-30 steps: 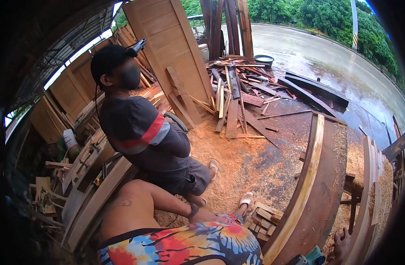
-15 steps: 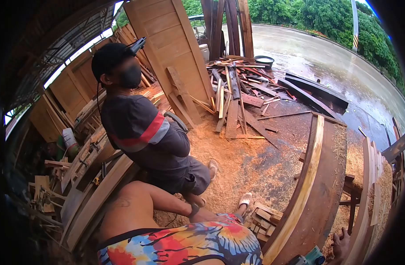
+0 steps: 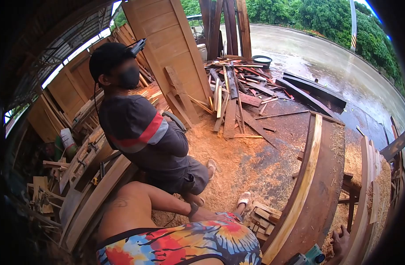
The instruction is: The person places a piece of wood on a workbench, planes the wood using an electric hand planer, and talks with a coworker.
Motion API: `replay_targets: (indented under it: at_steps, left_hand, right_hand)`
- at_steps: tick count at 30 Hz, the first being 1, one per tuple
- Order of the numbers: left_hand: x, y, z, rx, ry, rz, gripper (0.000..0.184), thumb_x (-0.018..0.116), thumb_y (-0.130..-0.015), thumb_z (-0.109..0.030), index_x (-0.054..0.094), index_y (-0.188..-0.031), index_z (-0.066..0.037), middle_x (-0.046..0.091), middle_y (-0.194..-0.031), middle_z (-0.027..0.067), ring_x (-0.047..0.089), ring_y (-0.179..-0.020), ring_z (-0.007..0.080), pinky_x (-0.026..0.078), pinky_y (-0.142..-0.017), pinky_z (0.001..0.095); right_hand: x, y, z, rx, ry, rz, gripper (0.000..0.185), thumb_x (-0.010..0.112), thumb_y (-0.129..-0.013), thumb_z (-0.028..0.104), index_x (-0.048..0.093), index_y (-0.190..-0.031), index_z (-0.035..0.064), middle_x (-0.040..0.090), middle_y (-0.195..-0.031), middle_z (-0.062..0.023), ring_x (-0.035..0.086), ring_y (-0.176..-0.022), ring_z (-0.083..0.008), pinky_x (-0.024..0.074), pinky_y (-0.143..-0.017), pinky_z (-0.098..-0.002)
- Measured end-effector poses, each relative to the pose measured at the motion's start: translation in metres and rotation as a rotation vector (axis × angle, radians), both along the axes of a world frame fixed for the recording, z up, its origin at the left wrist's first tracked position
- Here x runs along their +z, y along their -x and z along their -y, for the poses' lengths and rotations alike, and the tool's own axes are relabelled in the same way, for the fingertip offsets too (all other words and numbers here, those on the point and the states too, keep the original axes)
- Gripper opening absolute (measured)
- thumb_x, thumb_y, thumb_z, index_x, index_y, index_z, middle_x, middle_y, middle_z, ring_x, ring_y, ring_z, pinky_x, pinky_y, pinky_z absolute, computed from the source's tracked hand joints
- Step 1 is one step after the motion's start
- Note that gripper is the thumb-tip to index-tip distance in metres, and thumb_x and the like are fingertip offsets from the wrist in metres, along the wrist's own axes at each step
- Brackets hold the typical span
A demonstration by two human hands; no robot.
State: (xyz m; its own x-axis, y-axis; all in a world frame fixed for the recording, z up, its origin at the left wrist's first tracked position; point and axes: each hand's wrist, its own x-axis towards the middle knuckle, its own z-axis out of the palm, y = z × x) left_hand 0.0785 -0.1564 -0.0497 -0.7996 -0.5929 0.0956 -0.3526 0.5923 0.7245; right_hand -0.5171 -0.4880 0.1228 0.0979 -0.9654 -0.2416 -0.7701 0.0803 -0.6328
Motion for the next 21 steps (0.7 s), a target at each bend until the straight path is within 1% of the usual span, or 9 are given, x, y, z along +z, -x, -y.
replay_targets:
  at_steps: [1, 8, 10, 11, 13, 14, 17, 21]
  left_hand:
    - [0.006, 0.001, 0.0, 0.007, -0.006, -0.005, 0.094, 0.055, -0.093, -0.05, 0.009, -0.154, 0.006, 0.02, -0.158, 0.0293, 0.026, -0.146, 0.0418, 0.025, -0.119, 0.0462]
    - [-0.015, -0.004, -0.005, 0.035, -0.033, 0.073, 0.097, 0.053, -0.093, -0.055, 0.007, -0.155, 0.003, 0.018, -0.16, 0.0269, 0.024, -0.148, 0.042, 0.025, -0.119, 0.0464]
    - [-0.022, -0.006, -0.002, -0.012, -0.059, 0.054, 0.102, 0.058, -0.088, -0.053, 0.007, -0.156, 0.002, 0.007, -0.16, 0.0321, 0.017, -0.149, 0.046, 0.022, -0.12, 0.0496]
    - [-0.025, -0.007, -0.002, -0.036, -0.073, 0.044, 0.104, 0.06, -0.085, -0.053, 0.008, -0.157, 0.002, 0.002, -0.16, 0.0347, 0.013, -0.149, 0.048, 0.02, -0.12, 0.0512]
    - [-0.017, -0.006, -0.003, 0.017, -0.09, 0.028, 0.098, 0.053, -0.092, -0.057, 0.007, -0.157, 0.001, 0.012, -0.161, 0.0281, 0.019, -0.149, 0.0431, 0.023, -0.12, 0.0482]
    - [-0.013, -0.006, -0.004, 0.045, -0.099, 0.021, 0.096, 0.049, -0.095, -0.059, 0.007, -0.157, 0.001, 0.017, -0.161, 0.0248, 0.022, -0.149, 0.0406, 0.024, -0.119, 0.0467]
    - [0.003, -0.002, 0.0, 0.017, -0.033, 0.004, 0.094, 0.048, -0.096, -0.059, 0.007, -0.157, 0.0, 0.016, -0.161, 0.0252, 0.022, -0.149, 0.0401, 0.023, -0.12, 0.0466]
    - [-0.003, -0.002, 0.0, 0.032, -0.086, -0.003, 0.095, 0.048, -0.096, -0.059, 0.007, -0.157, 0.0, 0.017, -0.161, 0.0255, 0.022, -0.149, 0.0401, 0.022, -0.12, 0.0466]
  right_hand:
    - [-0.001, 0.0, 0.0, 0.0, -0.001, 0.018, 0.061, 0.064, -0.092, 0.014, 0.042, -0.147, -0.0026, 0.06, -0.076, -0.0102, 0.059, -0.057, -0.0155, 0.0522, -0.051, -0.0291]
    - [-0.003, 0.001, 0.0, -0.019, 0.001, 0.037, 0.062, 0.066, -0.091, 0.014, 0.043, -0.147, -0.0024, 0.061, -0.078, -0.0098, 0.059, -0.057, -0.0152, 0.0524, -0.051, -0.0285]
    - [-0.003, 0.002, 0.0, -0.013, -0.009, 0.057, 0.063, 0.067, -0.091, 0.015, 0.043, -0.147, -0.0023, 0.061, -0.078, -0.0097, 0.059, -0.058, -0.015, 0.0523, -0.05, -0.0286]
    - [-0.006, 0.005, 0.001, -0.011, 0.003, 0.069, 0.062, 0.066, -0.091, 0.015, 0.044, -0.146, -0.0025, 0.06, -0.077, -0.0097, 0.059, -0.056, -0.0149, 0.0504, -0.048, -0.0287]
    - [-0.01, 0.006, 0.001, -0.005, 0.026, 0.094, 0.06, 0.066, -0.091, 0.015, 0.045, -0.145, -0.0029, 0.059, -0.076, -0.0096, 0.059, -0.053, -0.0146, 0.0464, -0.045, -0.0289]
    - [-0.009, 0.006, 0.002, -0.013, 0.01, 0.08, 0.06, 0.066, -0.091, 0.015, 0.045, -0.145, -0.003, 0.059, -0.076, -0.0096, 0.058, -0.053, -0.0146, 0.0464, -0.045, -0.029]
    - [0.004, -0.006, -0.004, -0.031, -0.019, 0.056, 0.061, 0.066, -0.091, 0.016, 0.045, -0.145, -0.0033, 0.059, -0.076, -0.0098, 0.058, -0.052, -0.0146, 0.0464, -0.045, -0.0291]
    - [0.006, -0.006, -0.006, -0.023, -0.014, 0.064, 0.061, 0.066, -0.091, 0.016, 0.045, -0.145, -0.0034, 0.059, -0.075, -0.0098, 0.059, -0.053, -0.0146, 0.0469, -0.046, -0.029]
